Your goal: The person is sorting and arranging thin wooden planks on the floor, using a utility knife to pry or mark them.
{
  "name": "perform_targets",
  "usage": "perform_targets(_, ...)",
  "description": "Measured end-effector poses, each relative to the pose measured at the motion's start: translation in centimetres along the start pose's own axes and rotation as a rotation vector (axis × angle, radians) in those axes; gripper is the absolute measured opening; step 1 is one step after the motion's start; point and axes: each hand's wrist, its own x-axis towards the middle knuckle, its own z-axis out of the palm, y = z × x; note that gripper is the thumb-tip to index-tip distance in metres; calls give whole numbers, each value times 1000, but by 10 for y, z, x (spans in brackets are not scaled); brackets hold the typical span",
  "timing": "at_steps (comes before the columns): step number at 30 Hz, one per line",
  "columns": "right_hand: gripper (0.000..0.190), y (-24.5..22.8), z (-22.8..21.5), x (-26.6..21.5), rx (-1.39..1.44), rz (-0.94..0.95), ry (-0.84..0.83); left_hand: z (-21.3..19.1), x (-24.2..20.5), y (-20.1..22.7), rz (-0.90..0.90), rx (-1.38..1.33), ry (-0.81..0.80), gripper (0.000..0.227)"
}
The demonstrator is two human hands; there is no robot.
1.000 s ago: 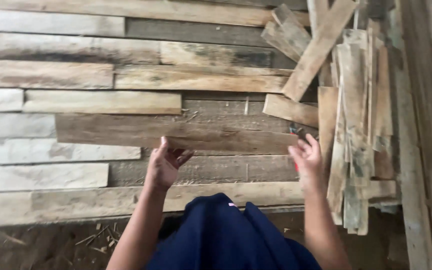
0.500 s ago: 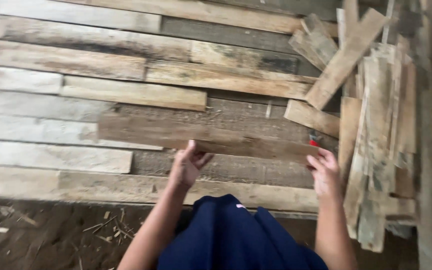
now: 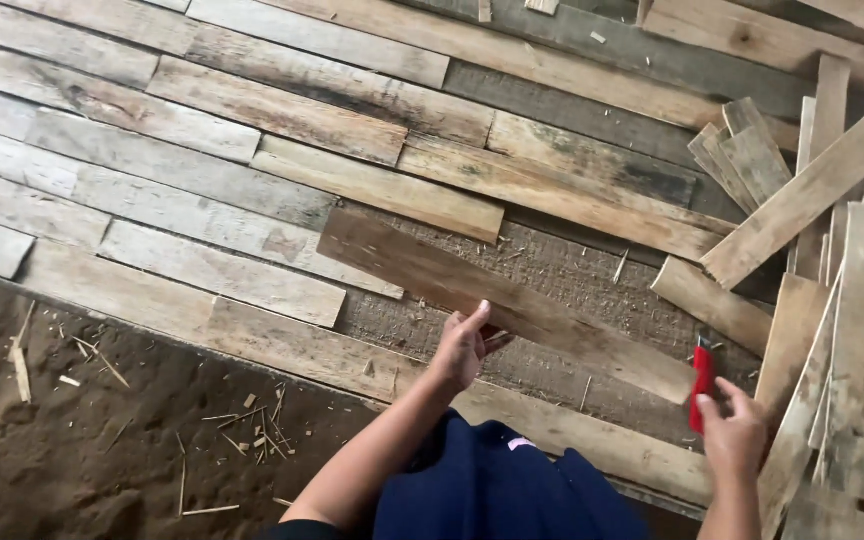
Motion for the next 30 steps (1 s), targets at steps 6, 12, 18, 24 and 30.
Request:
perform_targets(6,61,-62,-10,-7,-132,126,-141,-2,2,17,73,-16,89,24)
perform_targets(12,34,-32,-7,0,338,255,132,2,7,19,113,111,137,40)
perform_targets(18,13,-45,-10,4,567,338,109,38,49,73,500,161,136,61)
perform_targets(24,35,-127,-29,-1,605,537,54,180,42,165,885,339,-181,42)
perform_targets(30,19,-118,-26,6,1023,469,149,217,31,110,151,767,-546,24)
